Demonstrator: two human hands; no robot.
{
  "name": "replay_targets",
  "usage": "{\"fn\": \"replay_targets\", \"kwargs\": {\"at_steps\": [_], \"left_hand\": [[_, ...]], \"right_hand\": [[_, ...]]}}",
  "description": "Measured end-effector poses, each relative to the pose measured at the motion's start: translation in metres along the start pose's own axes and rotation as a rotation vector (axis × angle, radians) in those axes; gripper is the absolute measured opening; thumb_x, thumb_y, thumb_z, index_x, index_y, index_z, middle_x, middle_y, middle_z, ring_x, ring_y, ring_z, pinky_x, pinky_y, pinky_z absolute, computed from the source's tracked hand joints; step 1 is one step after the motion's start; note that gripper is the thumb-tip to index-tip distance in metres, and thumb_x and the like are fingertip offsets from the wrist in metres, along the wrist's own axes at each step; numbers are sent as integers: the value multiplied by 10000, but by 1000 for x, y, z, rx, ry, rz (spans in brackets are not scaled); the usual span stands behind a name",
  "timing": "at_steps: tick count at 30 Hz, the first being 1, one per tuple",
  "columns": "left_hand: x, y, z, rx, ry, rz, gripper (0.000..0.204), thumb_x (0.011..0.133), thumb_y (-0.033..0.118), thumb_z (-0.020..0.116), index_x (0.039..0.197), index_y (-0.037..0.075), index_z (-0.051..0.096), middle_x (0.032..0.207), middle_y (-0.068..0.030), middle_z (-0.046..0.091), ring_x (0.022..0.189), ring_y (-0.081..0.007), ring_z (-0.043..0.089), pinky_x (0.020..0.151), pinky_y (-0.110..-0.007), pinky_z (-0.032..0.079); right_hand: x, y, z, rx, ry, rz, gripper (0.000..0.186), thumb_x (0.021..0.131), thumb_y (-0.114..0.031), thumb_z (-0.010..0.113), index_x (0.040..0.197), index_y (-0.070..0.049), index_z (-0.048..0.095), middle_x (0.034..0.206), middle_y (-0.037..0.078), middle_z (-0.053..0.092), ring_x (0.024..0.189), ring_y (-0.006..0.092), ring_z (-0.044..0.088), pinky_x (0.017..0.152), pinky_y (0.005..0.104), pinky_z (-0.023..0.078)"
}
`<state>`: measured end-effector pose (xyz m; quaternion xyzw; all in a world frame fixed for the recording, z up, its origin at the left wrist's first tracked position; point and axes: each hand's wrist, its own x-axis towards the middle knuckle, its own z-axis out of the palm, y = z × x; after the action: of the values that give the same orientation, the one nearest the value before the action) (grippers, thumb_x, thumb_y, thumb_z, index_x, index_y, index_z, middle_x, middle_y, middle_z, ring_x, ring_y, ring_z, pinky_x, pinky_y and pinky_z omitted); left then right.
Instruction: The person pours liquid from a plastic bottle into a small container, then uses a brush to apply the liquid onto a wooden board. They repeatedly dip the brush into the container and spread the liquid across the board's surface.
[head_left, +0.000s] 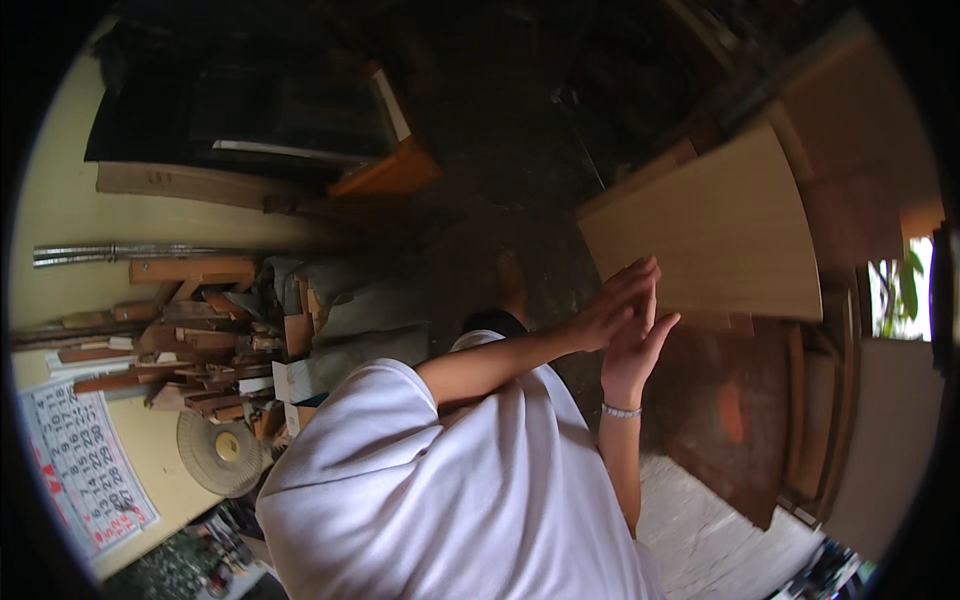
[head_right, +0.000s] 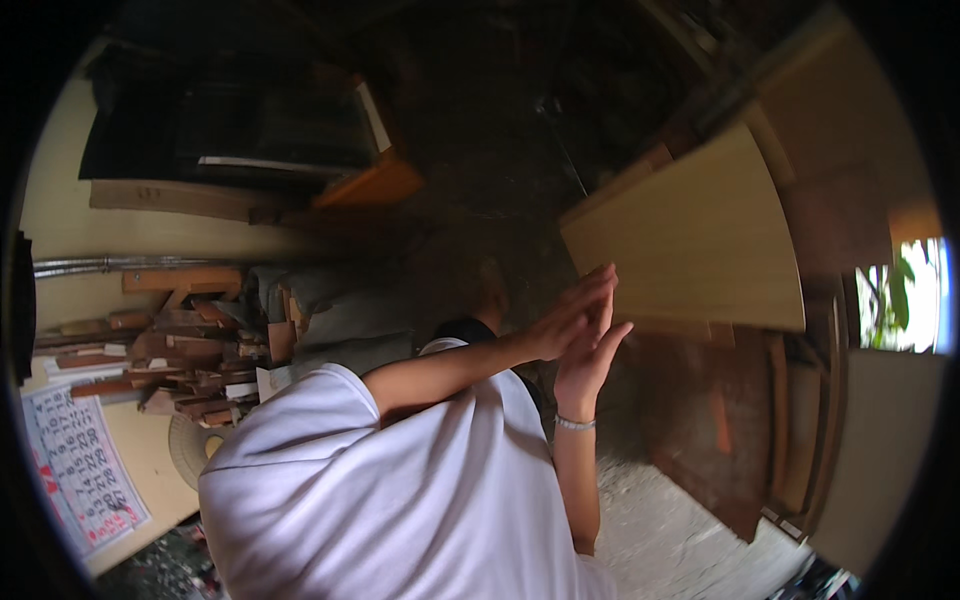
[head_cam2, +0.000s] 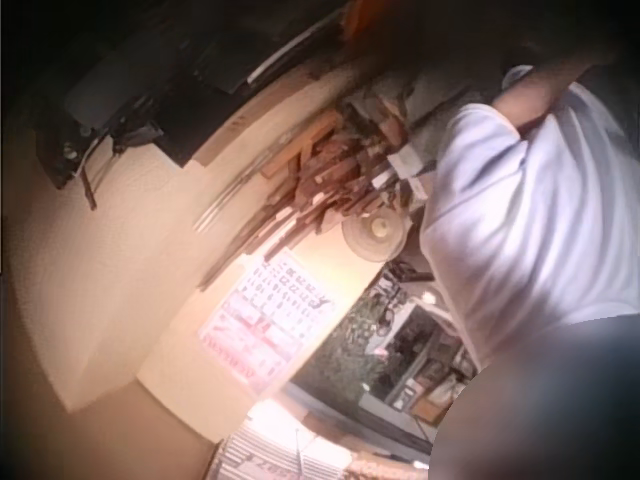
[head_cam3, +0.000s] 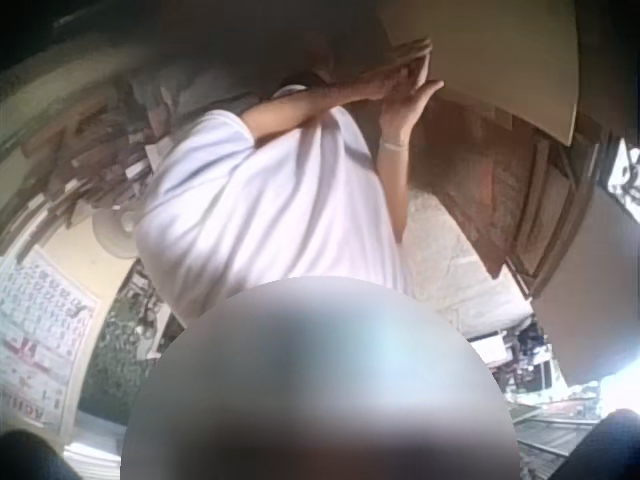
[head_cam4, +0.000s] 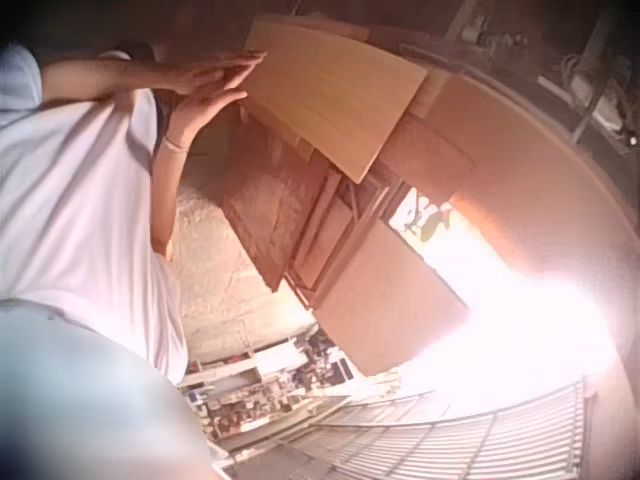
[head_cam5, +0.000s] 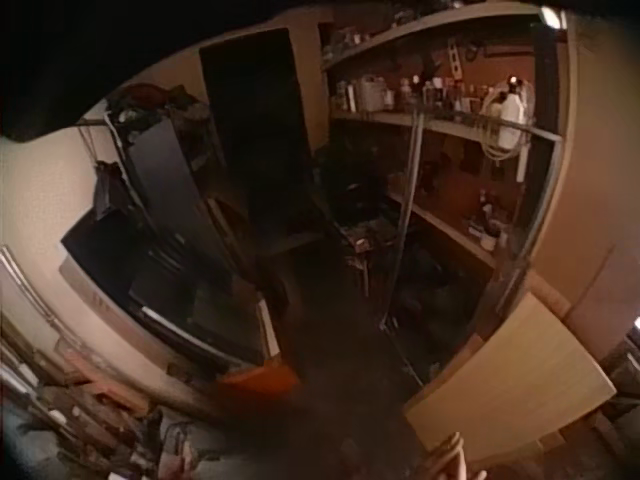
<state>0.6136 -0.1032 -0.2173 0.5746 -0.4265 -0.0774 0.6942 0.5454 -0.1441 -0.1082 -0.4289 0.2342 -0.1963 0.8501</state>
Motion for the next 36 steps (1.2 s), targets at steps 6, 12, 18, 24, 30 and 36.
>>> {"fn": "replay_targets", "kwargs": {"at_steps": [6, 12, 18, 24, 30, 36], "left_hand": [[61, -71, -106, -1527, -45, -646, 929, 957, 775, 247, 1611, 120, 176, 1664, -128, 207, 1519, -307, 237, 1231, -453, 198], [120, -26, -193, -1294, 293, -812, 1149, 852, 893, 296, 1577, 4, 222, 1618, -137, 316, 1482, -300, 320, 1224, -410, 192], [138, -41, -298, -955, 581, -630, 921, 970, 752, 288, 1549, 37, 317, 1591, -164, 354, 1465, -269, 342, 1204, -437, 238], [118, -64, -414, -375, 979, -731, 561, 1048, 525, 423, 1370, 84, 553, 1412, -100, 580, 1300, -257, 534, 1095, -424, 367], [126, -42, -481, -222, 1451, -685, 395, 1065, 387, 468, 1295, 90, 593, 1303, -71, 645, 1218, -216, 581, 1037, -387, 415], [128, -52, -536, -39, 1704, -581, 324, 1057, 304, 533, 1246, 51, 604, 1212, -70, 675, 1101, -190, 627, 958, -335, 464]], "right_hand": [[107, 31, 89, -1093, -513, -362, 810, 1015, -644, 279, 1546, -36, 352, 1624, 193, 286, 1514, 366, 241, 1217, 498, 210], [205, 77, 101, -1439, -681, -653, 795, 1009, -619, 248, 1503, -22, 428, 1590, 224, 341, 1488, 399, 291, 1204, 525, 215], [307, 109, 111, -1321, -364, -96, 423, 1072, -297, 464, 1326, 33, 537, 1254, 271, 628, 1175, 399, 611, 959, 475, 498], [405, 125, 127, -1484, -670, -92, 388, 1079, -301, 425, 1028, 26, 627, 852, 197, 708, 839, 408, 686, 763, 475, 516], [509, 137, 214, -1368, -917, -141, 457, 1045, -417, 476, 971, -2, 653, 831, 174, 697, 788, 384, 678, 710, 454, 511], [595, 155, 343, -1493, -1191, -270, 341, 1017, -358, 573, 977, -29, 655, 747, 140, 673, 666, 345, 654, 630, 430, 502]]}}
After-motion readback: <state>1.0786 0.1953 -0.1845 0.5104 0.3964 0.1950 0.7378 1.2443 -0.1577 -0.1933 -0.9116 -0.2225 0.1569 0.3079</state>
